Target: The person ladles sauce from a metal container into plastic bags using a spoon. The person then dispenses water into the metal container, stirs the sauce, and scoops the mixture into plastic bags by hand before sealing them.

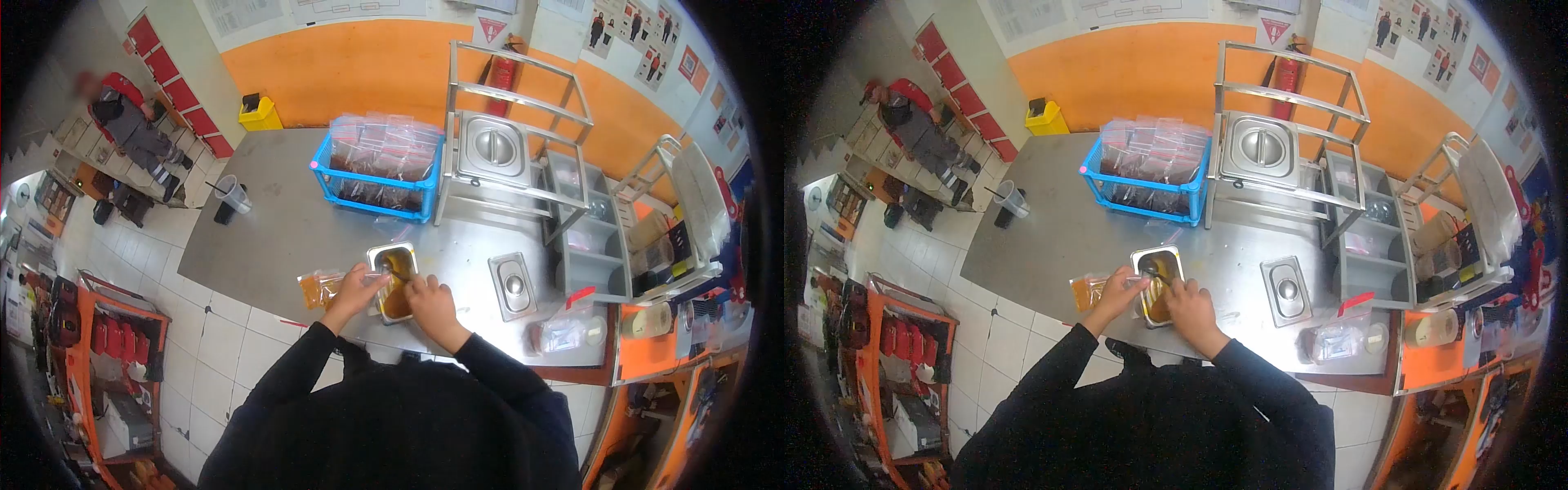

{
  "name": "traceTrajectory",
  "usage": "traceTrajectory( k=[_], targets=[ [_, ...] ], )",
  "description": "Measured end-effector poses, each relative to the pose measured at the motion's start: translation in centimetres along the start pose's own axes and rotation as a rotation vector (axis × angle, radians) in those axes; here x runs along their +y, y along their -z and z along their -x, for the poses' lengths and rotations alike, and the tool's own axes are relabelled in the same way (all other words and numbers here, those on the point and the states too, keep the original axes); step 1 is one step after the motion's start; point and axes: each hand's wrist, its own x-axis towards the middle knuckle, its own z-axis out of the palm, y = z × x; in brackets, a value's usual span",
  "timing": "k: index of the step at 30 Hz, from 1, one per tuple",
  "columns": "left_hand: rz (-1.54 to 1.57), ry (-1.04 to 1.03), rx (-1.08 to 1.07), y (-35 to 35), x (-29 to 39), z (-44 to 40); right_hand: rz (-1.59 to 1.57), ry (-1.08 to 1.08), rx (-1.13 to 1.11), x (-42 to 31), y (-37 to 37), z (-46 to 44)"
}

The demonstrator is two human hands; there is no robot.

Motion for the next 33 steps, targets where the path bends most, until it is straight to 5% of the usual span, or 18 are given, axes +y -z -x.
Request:
traceTrajectory(
  k=[6, 16, 24, 33],
  targets=[
    [-0.062, -0.081, 0.04, -0.7, 0.7, 0.8, -0.074, -0.068, -0.249, 1.0, 1.9, 0.6],
    [-0.072, -0.304, 0.046, -1.8, 2.1, 2.0, 0.027, -0.104, -0.228, 0.8, 2.7, 1.0],
    [-0.098, -0.308, 0.016, -1.9, 2.1, 2.2, 0.064, 0.018, -0.289, 1.5, 1.3, 1.0],
    [-0.029, -0.279, 0.027, -1.8, 2.4, 2.2, -0.248, -0.172, -0.393, 5.0, -1.4, 3.3]
  ],
)
